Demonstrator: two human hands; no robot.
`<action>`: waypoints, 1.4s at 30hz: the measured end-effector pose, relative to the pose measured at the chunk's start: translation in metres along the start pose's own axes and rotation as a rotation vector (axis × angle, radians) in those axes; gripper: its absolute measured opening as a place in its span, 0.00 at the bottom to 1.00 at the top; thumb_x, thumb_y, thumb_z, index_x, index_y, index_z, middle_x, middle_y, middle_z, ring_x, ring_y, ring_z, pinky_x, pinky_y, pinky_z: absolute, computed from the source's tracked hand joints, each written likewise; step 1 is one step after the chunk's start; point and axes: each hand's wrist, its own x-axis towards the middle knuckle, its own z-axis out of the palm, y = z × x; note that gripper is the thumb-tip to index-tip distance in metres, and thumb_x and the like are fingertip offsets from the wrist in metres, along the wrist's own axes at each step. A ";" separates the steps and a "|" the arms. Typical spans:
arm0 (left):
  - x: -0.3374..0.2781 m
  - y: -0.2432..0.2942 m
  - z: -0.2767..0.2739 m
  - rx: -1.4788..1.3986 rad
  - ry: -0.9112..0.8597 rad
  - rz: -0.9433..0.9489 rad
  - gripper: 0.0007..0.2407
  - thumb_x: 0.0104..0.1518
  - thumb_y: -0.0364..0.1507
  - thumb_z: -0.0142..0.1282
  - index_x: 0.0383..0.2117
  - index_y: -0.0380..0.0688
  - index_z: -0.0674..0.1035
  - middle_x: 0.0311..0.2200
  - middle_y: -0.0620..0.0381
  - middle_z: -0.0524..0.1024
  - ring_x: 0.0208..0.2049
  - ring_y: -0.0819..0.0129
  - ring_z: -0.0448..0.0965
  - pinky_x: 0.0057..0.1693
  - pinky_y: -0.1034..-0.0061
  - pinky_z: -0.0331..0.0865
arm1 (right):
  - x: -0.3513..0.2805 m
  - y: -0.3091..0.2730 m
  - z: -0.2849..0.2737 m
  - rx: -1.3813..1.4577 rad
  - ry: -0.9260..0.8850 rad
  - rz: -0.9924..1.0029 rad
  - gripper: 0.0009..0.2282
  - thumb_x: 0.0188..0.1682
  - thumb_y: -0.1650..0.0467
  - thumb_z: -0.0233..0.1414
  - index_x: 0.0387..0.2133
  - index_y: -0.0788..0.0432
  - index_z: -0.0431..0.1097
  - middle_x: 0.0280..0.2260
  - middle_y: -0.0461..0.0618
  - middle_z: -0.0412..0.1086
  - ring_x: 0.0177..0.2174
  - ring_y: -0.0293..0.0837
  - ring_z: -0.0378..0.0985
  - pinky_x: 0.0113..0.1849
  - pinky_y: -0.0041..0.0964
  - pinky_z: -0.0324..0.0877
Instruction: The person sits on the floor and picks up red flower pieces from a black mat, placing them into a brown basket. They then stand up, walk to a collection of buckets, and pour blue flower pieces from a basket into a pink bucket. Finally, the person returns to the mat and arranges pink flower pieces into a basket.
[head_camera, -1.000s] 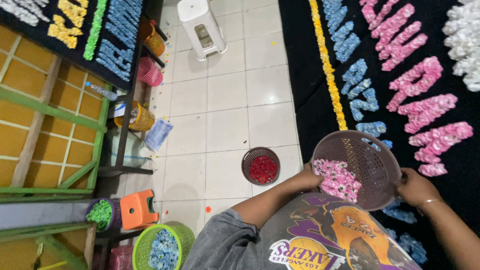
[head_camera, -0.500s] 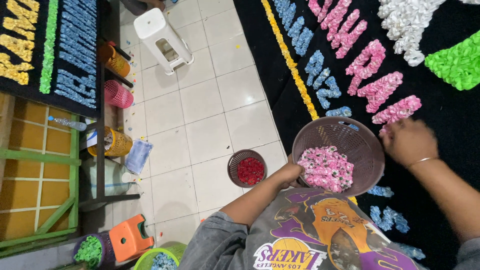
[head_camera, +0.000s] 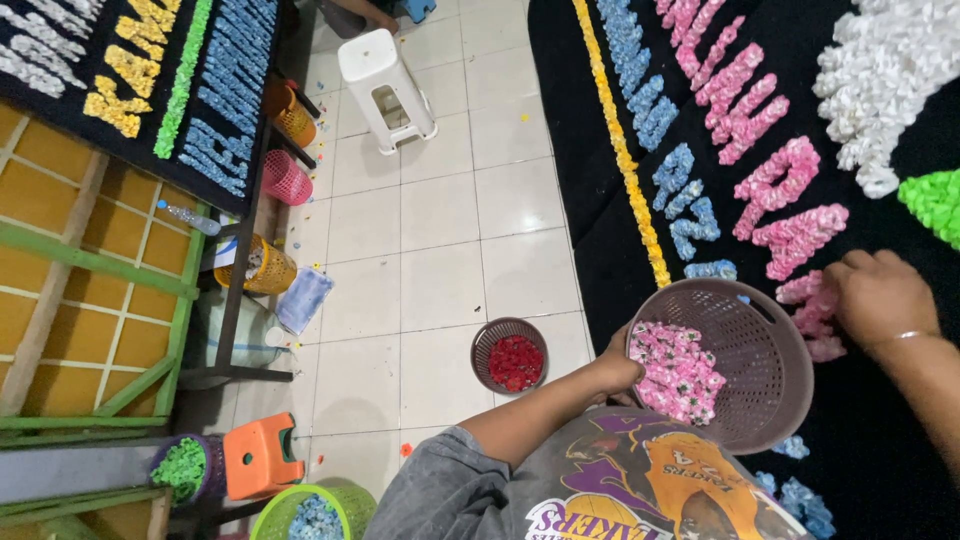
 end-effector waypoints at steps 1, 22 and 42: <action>-0.002 0.001 0.001 -0.040 0.013 0.016 0.48 0.60 0.20 0.54 0.88 0.71 0.44 0.82 0.45 0.58 0.63 0.23 0.81 0.40 0.44 0.89 | -0.003 -0.005 -0.007 0.188 -0.157 0.070 0.13 0.58 0.62 0.56 0.53 0.33 0.83 0.51 0.36 0.82 0.54 0.47 0.87 0.46 0.43 0.84; -0.041 0.015 0.021 0.060 0.216 -0.071 0.47 0.58 0.26 0.59 0.88 0.51 0.46 0.82 0.43 0.61 0.81 0.46 0.64 0.80 0.55 0.68 | 0.047 -0.031 -0.021 0.194 -0.526 -0.145 0.13 0.56 0.59 0.63 0.53 0.35 0.79 0.56 0.45 0.79 0.53 0.48 0.93 0.50 0.47 0.87; -0.033 -0.057 0.073 -0.051 0.214 -0.023 0.52 0.57 0.31 0.62 0.88 0.52 0.39 0.81 0.42 0.64 0.79 0.47 0.68 0.80 0.58 0.66 | 0.016 -0.048 -0.013 0.149 -0.570 -0.193 0.26 0.47 0.48 0.72 0.57 0.36 0.82 0.55 0.43 0.81 0.54 0.50 0.89 0.52 0.46 0.85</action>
